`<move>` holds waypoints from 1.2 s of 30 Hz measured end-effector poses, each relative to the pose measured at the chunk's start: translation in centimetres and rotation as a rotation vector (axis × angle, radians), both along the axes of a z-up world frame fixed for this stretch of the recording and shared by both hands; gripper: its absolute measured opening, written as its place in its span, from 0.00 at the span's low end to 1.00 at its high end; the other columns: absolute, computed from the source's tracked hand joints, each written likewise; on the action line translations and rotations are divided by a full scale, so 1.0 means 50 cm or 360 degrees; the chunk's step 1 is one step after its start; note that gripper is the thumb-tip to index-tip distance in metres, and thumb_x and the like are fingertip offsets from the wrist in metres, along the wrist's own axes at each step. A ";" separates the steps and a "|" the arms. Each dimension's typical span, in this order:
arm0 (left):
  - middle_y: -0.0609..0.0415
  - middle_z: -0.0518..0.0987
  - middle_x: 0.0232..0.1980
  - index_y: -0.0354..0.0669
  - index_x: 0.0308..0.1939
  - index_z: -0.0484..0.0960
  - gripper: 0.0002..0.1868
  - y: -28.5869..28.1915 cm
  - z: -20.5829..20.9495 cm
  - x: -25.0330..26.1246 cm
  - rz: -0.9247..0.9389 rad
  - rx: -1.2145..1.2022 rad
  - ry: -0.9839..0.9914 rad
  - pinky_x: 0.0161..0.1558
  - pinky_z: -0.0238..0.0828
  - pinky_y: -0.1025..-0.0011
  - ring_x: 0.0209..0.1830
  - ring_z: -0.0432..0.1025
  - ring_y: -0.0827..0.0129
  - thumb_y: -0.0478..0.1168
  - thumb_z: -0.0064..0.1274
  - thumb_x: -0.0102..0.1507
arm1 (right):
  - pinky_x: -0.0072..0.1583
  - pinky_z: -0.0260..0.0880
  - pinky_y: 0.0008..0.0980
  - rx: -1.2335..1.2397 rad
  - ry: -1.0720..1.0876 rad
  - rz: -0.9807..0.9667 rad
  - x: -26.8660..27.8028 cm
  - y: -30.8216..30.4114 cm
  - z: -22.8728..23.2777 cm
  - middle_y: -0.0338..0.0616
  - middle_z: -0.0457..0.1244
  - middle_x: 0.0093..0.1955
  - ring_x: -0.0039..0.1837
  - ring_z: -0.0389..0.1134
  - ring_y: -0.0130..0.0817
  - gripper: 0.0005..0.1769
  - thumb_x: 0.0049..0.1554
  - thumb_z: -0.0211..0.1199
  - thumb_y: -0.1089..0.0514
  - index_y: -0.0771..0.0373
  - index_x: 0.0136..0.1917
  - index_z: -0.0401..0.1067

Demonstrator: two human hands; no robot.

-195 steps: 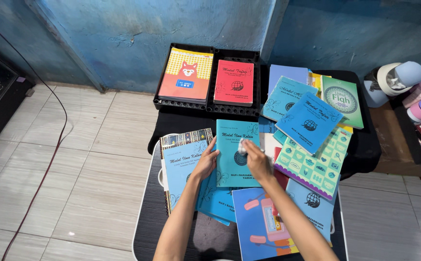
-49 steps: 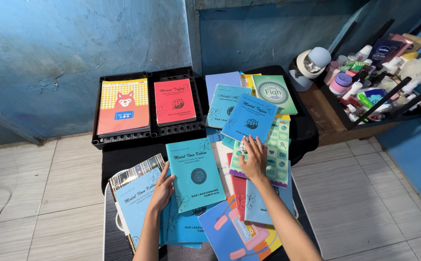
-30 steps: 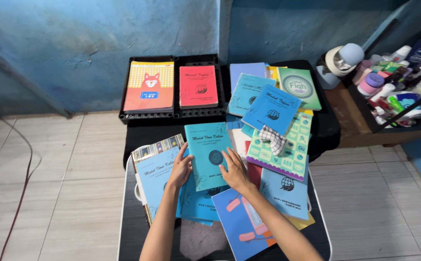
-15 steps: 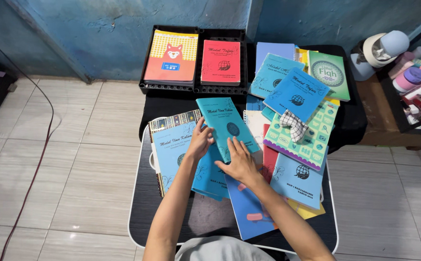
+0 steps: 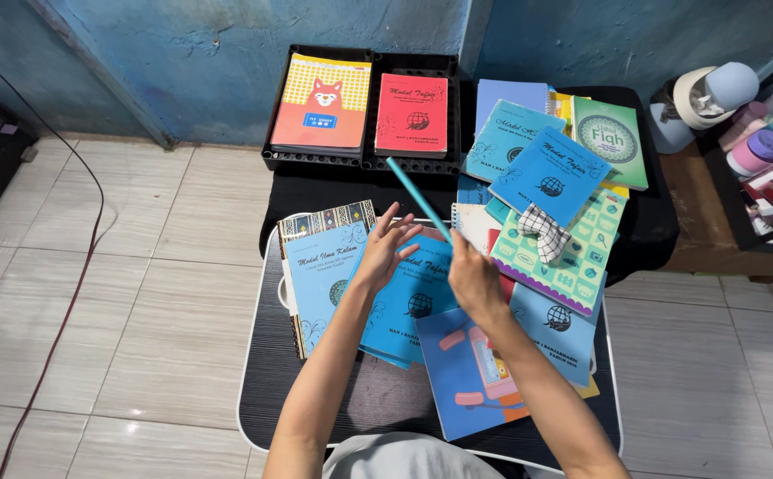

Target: The person wipes the covers of several notebooks with a small cloth, handling them one at a time. The person places the wiped notebooks into a black plastic crate.

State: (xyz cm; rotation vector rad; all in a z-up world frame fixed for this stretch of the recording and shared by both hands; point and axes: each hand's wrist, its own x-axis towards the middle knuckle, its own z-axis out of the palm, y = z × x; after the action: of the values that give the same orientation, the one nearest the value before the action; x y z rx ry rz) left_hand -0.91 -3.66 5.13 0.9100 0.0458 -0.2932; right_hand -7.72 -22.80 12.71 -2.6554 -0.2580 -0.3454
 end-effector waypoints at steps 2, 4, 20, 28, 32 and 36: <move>0.45 0.62 0.78 0.51 0.81 0.50 0.37 0.000 -0.020 -0.002 0.0001 0.0106 0.0028 0.62 0.70 0.55 0.72 0.66 0.57 0.34 0.41 0.68 | 0.47 0.76 0.54 0.0059 -0.0092 -0.0080 -0.004 -0.018 0.023 0.63 0.70 0.45 0.43 0.74 0.61 0.22 0.61 0.53 0.66 0.64 0.68 0.67; 0.46 0.62 0.78 0.51 0.80 0.53 0.36 0.004 -0.045 -0.003 0.0021 0.0161 0.0061 0.63 0.68 0.55 0.73 0.66 0.58 0.34 0.42 0.68 | 0.47 0.75 0.54 0.0168 -0.0169 -0.0043 -0.012 -0.032 0.049 0.63 0.70 0.44 0.44 0.73 0.61 0.21 0.60 0.55 0.66 0.65 0.68 0.68; 0.57 0.79 0.51 0.42 0.78 0.67 0.29 0.041 -0.112 -0.015 0.0013 -0.0058 -0.0109 0.38 0.73 0.75 0.42 0.73 0.78 0.33 0.46 0.71 | 0.59 0.72 0.28 0.2377 0.0631 0.0105 0.008 -0.107 -0.069 0.51 0.67 0.61 0.58 0.70 0.32 0.23 0.60 0.55 0.69 0.73 0.69 0.63; 0.56 0.83 0.49 0.46 0.73 0.69 0.26 0.066 -0.073 -0.001 0.0043 0.0583 -0.0053 0.33 0.73 0.78 0.39 0.74 0.79 0.34 0.44 0.69 | 0.57 0.73 0.27 0.1870 0.0534 -0.0013 0.020 -0.117 -0.223 0.48 0.69 0.56 0.55 0.70 0.29 0.29 0.51 0.66 0.75 0.74 0.66 0.68; 0.55 0.82 0.45 0.44 0.73 0.71 0.26 0.066 -0.084 0.003 0.0026 0.0598 -0.0144 0.32 0.71 0.79 0.36 0.71 0.79 0.32 0.45 0.70 | 0.57 0.73 0.27 0.1537 0.0504 -0.0051 0.017 -0.115 -0.256 0.48 0.70 0.54 0.55 0.71 0.29 0.30 0.50 0.67 0.76 0.73 0.66 0.70; 0.57 0.83 0.43 0.43 0.71 0.71 0.26 0.065 -0.109 0.008 0.0026 0.0676 -0.0046 0.34 0.76 0.79 0.35 0.73 0.80 0.31 0.45 0.68 | 0.61 0.73 0.29 0.1472 0.0449 -0.0090 0.009 -0.101 -0.272 0.51 0.69 0.57 0.58 0.71 0.32 0.32 0.49 0.66 0.75 0.73 0.68 0.67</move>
State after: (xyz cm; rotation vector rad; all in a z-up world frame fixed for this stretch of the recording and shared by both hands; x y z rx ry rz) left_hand -0.50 -0.41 -0.31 1.3348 0.0908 -0.2591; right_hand -7.26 -27.84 -0.89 -1.7629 0.0673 -0.0636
